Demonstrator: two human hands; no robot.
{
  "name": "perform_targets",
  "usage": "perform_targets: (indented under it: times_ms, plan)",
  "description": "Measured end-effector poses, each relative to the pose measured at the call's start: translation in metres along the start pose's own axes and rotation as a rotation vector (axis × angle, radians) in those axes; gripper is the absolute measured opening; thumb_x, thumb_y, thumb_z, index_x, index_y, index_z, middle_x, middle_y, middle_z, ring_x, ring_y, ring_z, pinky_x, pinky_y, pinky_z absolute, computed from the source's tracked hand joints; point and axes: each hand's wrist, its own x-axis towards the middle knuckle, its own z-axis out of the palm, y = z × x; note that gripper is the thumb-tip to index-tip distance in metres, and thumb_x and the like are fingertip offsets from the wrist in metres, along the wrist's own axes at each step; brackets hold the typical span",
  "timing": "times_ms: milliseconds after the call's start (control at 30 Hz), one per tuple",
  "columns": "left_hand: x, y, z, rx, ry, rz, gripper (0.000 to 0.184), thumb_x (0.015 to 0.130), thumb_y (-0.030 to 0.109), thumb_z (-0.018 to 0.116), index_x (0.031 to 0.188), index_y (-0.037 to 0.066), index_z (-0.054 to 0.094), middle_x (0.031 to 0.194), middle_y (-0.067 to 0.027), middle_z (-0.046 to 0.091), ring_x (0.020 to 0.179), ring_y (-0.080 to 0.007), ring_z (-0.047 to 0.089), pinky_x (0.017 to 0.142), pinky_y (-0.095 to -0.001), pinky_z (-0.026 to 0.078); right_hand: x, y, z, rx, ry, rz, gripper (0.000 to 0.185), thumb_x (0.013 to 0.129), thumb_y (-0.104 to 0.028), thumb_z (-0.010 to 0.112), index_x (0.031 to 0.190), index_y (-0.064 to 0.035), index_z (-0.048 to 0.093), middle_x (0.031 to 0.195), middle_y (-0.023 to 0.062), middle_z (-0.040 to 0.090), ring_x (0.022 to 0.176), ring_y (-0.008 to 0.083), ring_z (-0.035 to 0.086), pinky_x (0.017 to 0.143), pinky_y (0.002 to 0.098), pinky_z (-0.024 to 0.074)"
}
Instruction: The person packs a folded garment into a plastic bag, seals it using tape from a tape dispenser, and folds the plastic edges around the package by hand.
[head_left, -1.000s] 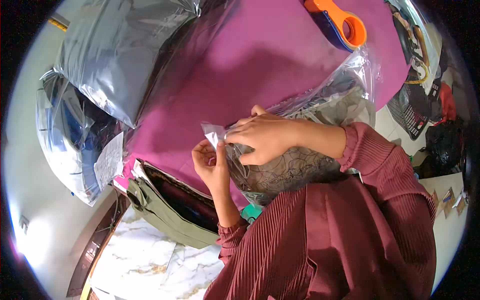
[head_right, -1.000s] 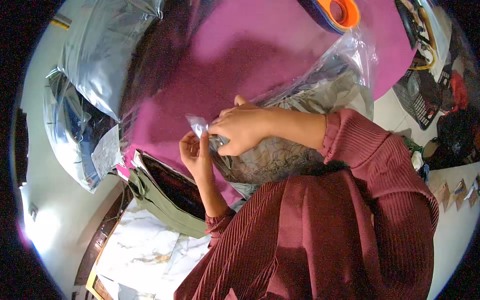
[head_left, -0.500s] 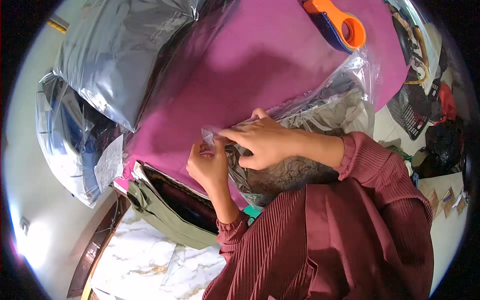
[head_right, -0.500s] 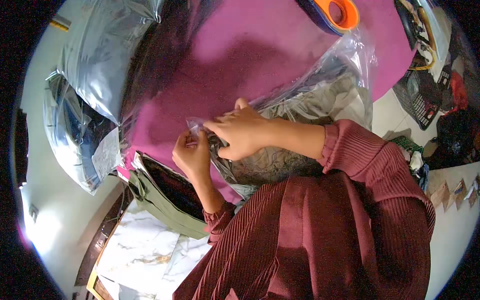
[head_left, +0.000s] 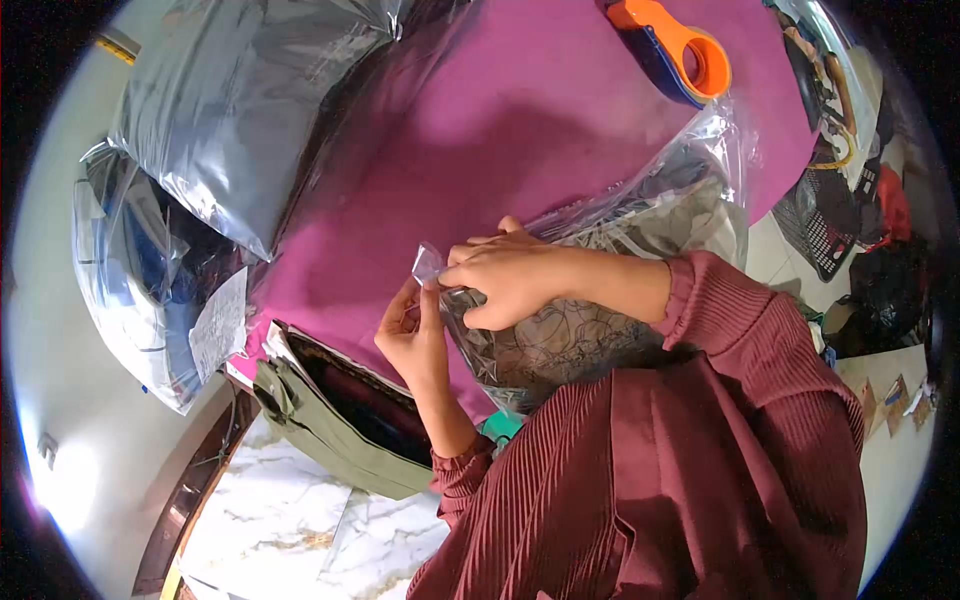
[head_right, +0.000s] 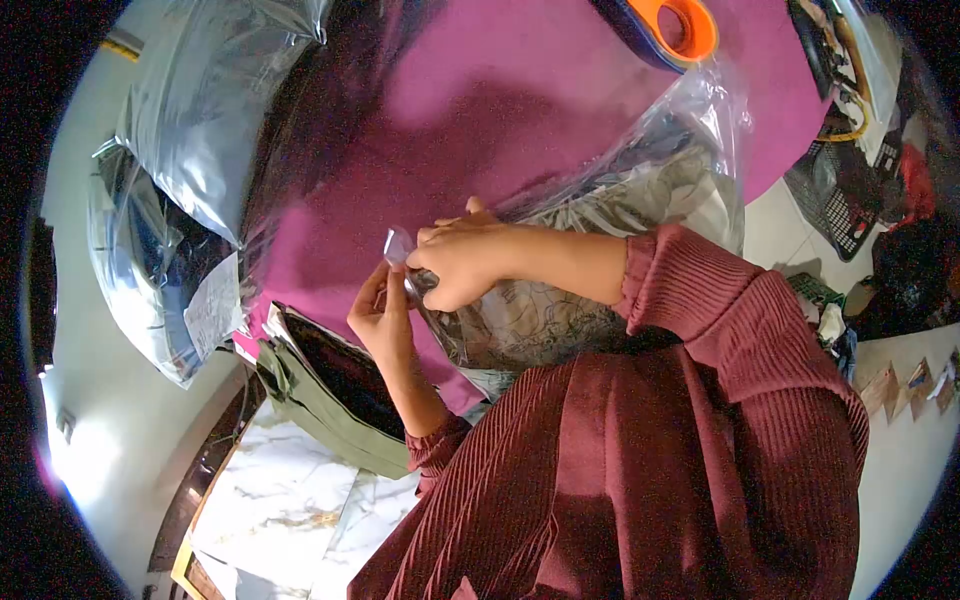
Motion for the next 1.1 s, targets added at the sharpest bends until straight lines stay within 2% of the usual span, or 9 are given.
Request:
perform_targets:
  times_ms: [233, 400, 533, 733, 867, 900, 1033, 1067, 1100]
  plan:
    - [-0.002, -0.006, -0.002, -0.105, -0.022, 0.071, 0.02, 0.09, 0.006, 0.064, 0.103, -0.008, 0.071, 0.089, -0.01, 0.071, 0.074, -0.0103, 0.06, 0.069, -0.0185, 0.048, 0.001, -0.006, -0.003, -0.06, -0.01, 0.029, 0.045, 0.08, -0.03, 0.063, 0.12, -0.01, 0.06, 0.105, 0.0082, 0.063, 0.103, 0.0246, 0.058, 0.088, 0.0477, 0.0343]
    - [-0.004, -0.021, -0.009, -0.064, -0.175, 0.078, 0.021, 0.09, 0.004, 0.06, 0.106, -0.004, 0.07, 0.101, -0.0113, 0.069, 0.09, -0.0153, 0.061, 0.082, -0.0248, 0.049, -0.017, 0.002, -0.006, 0.167, 0.017, 0.047, 0.043, 0.08, -0.023, 0.063, 0.119, -0.0102, 0.05, 0.098, 0.007, 0.067, 0.095, 0.0263, 0.062, 0.087, 0.0466, 0.0344]
    - [-0.001, -0.03, -0.01, 0.172, -0.241, 0.35, 0.025, 0.093, 0.014, 0.055, 0.108, -0.001, 0.069, 0.111, -0.0121, 0.066, 0.101, -0.0221, 0.059, 0.09, -0.033, 0.046, -0.029, -0.006, 0.008, -0.117, 0.277, -0.121, 0.043, 0.08, -0.017, 0.063, 0.116, -0.0114, 0.041, 0.094, 0.0059, 0.07, 0.085, 0.0284, 0.065, 0.087, 0.0438, 0.035]
    - [0.008, -0.026, -0.017, 0.133, -0.456, 0.23, 0.035, 0.094, 0.026, 0.049, 0.111, 0.0, 0.066, 0.117, -0.0131, 0.064, 0.107, -0.0273, 0.056, 0.094, -0.0385, 0.043, -0.033, -0.01, 0.001, 0.014, 0.237, -0.064, 0.038, 0.079, -0.016, 0.062, 0.114, -0.0092, 0.047, 0.097, 0.0058, 0.071, 0.079, 0.0294, 0.066, 0.087, 0.0443, 0.0374]
    - [0.011, -0.021, -0.017, 0.258, -0.516, 0.321, 0.04, 0.094, 0.033, 0.047, 0.106, 0.0, 0.066, 0.117, -0.0128, 0.064, 0.109, -0.0287, 0.055, 0.094, -0.0401, 0.041, -0.033, -0.006, -0.023, 0.443, 0.236, 0.12, 0.035, 0.081, -0.013, 0.061, 0.114, -0.0068, 0.055, 0.097, 0.0062, 0.071, 0.082, 0.027, 0.066, 0.09, 0.0433, 0.0409]
    - [0.012, -0.02, -0.017, 0.258, -0.514, 0.321, 0.04, 0.094, 0.033, 0.047, 0.106, 0.0, 0.066, 0.117, -0.0128, 0.064, 0.109, -0.0287, 0.055, 0.094, -0.0401, 0.041, -0.031, -0.002, -0.022, 0.442, 0.235, 0.119, 0.035, 0.081, -0.013, 0.061, 0.114, -0.0068, 0.055, 0.097, 0.0062, 0.071, 0.082, 0.027, 0.066, 0.09, 0.0433, 0.0409]
    - [0.016, -0.019, -0.014, 0.268, -0.557, 0.446, 0.041, 0.093, 0.036, 0.048, 0.103, 0.0, 0.066, 0.117, -0.0142, 0.062, 0.112, -0.0298, 0.054, 0.096, -0.0414, 0.041, -0.017, 0.02, -0.006, -0.121, 0.611, -0.293, 0.031, 0.081, -0.012, 0.062, 0.112, -0.0054, 0.064, 0.099, 0.0059, 0.071, 0.086, 0.0259, 0.066, 0.091, 0.0412, 0.0435]
    - [0.017, -0.019, -0.015, 0.27, -0.557, 0.444, 0.041, 0.093, 0.036, 0.048, 0.103, 0.0, 0.066, 0.117, -0.0142, 0.062, 0.112, -0.0298, 0.054, 0.096, -0.0414, 0.041, -0.016, 0.021, -0.007, -0.119, 0.611, -0.293, 0.031, 0.081, -0.012, 0.062, 0.112, -0.0054, 0.064, 0.099, 0.0059, 0.071, 0.086, 0.0259, 0.066, 0.091, 0.0412, 0.0435]
    - [0.018, -0.02, -0.015, 0.216, -0.582, 0.425, 0.04, 0.093, 0.034, 0.049, 0.104, 0.0, 0.065, 0.118, -0.0144, 0.062, 0.113, -0.0296, 0.053, 0.096, -0.0413, 0.041, -0.017, 0.021, -0.01, -0.081, 0.501, -0.247, 0.031, 0.082, -0.013, 0.062, 0.112, -0.0062, 0.065, 0.1, 0.0054, 0.07, 0.088, 0.0254, 0.066, 0.092, 0.0402, 0.0437]
